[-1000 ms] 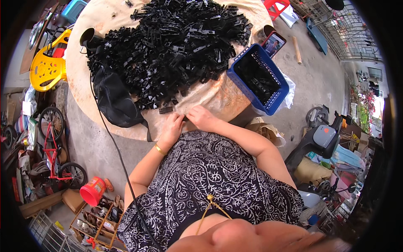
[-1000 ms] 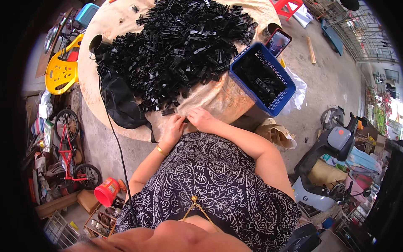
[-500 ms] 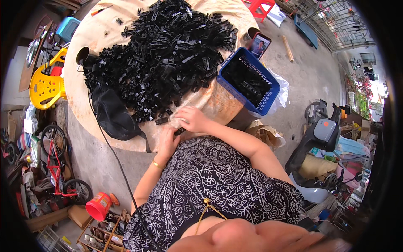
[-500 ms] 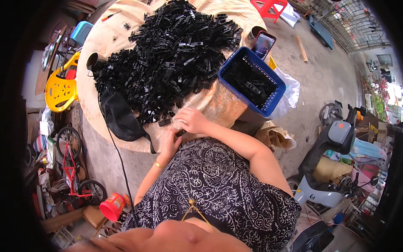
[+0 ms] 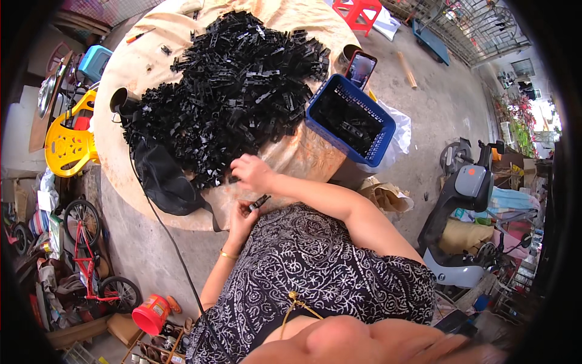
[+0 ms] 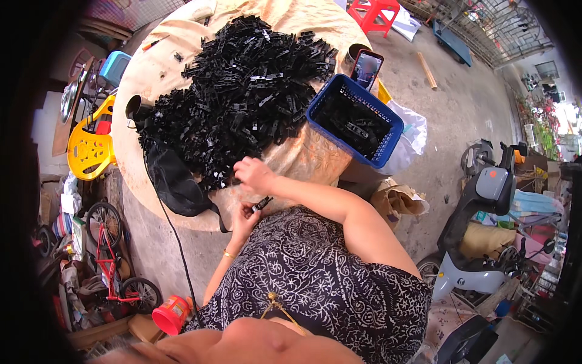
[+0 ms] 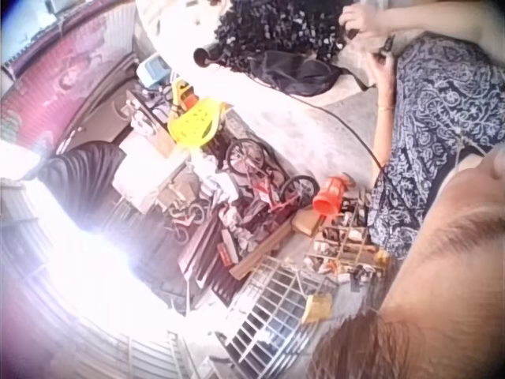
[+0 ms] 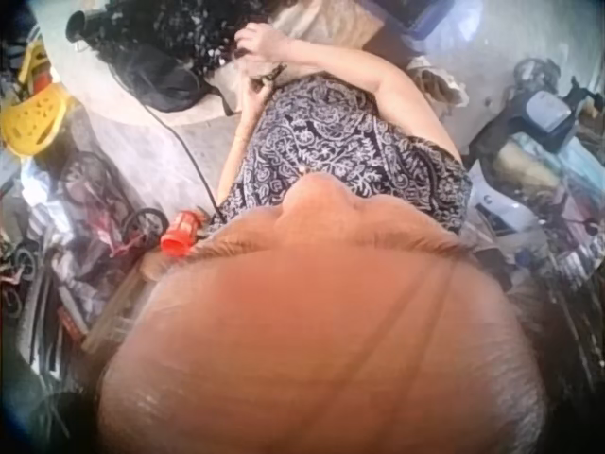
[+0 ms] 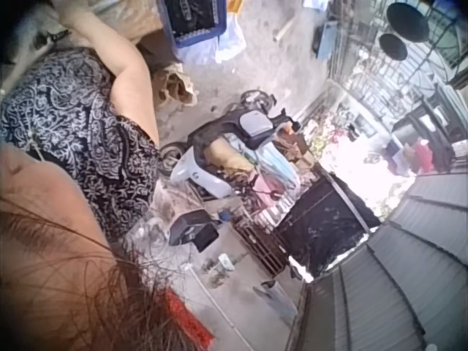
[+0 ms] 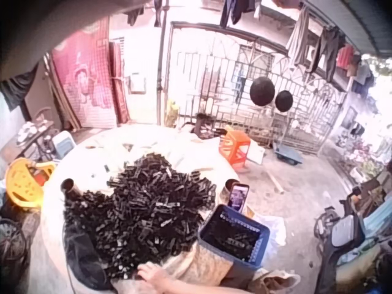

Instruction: The person assembles small plastic components together by hand and places the assembled pieces into a basket.

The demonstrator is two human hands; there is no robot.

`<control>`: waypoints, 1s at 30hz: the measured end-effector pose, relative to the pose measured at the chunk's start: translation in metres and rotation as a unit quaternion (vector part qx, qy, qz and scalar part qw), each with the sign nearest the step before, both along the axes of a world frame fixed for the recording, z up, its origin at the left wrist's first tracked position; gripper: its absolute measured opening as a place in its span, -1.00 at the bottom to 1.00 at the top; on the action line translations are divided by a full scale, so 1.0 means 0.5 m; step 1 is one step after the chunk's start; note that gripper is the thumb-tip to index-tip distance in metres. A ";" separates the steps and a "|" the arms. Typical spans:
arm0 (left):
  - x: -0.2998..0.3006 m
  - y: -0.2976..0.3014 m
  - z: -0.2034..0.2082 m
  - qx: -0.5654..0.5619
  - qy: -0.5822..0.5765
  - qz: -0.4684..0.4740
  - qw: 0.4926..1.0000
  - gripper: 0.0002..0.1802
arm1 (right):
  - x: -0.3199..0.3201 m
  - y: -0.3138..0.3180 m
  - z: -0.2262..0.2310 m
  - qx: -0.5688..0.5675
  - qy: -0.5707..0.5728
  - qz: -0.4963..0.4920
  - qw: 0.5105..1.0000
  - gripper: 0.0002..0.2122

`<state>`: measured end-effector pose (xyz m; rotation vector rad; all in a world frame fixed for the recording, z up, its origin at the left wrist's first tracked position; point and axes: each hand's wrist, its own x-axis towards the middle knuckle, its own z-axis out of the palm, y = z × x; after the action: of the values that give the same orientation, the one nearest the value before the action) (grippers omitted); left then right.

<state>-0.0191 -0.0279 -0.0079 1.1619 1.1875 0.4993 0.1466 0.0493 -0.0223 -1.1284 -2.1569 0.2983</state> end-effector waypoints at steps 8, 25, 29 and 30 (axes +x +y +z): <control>0.051 0.062 -0.005 0.005 -0.155 0.098 0.983 -0.69 | 0.116 -0.053 0.082 -0.291 0.248 -0.116 0.917 -0.67; 0.080 0.070 0.069 -0.057 -0.169 0.044 0.983 -0.57 | 0.130 -0.114 0.156 -0.122 0.065 -0.026 0.990 -0.72; 0.073 0.070 0.073 -0.112 -0.223 0.086 0.965 -0.56 | 0.114 -0.115 0.155 -0.097 0.076 -0.011 0.992 -0.73; 0.072 0.071 0.074 -0.130 -0.233 0.100 0.958 -0.56 | 0.110 -0.117 0.154 -0.097 0.076 -0.010 0.992 -0.73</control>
<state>0.0167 0.0076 0.0291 0.6507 0.9250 0.7030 0.2014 -0.0091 0.0549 -1.1929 -2.0136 0.5776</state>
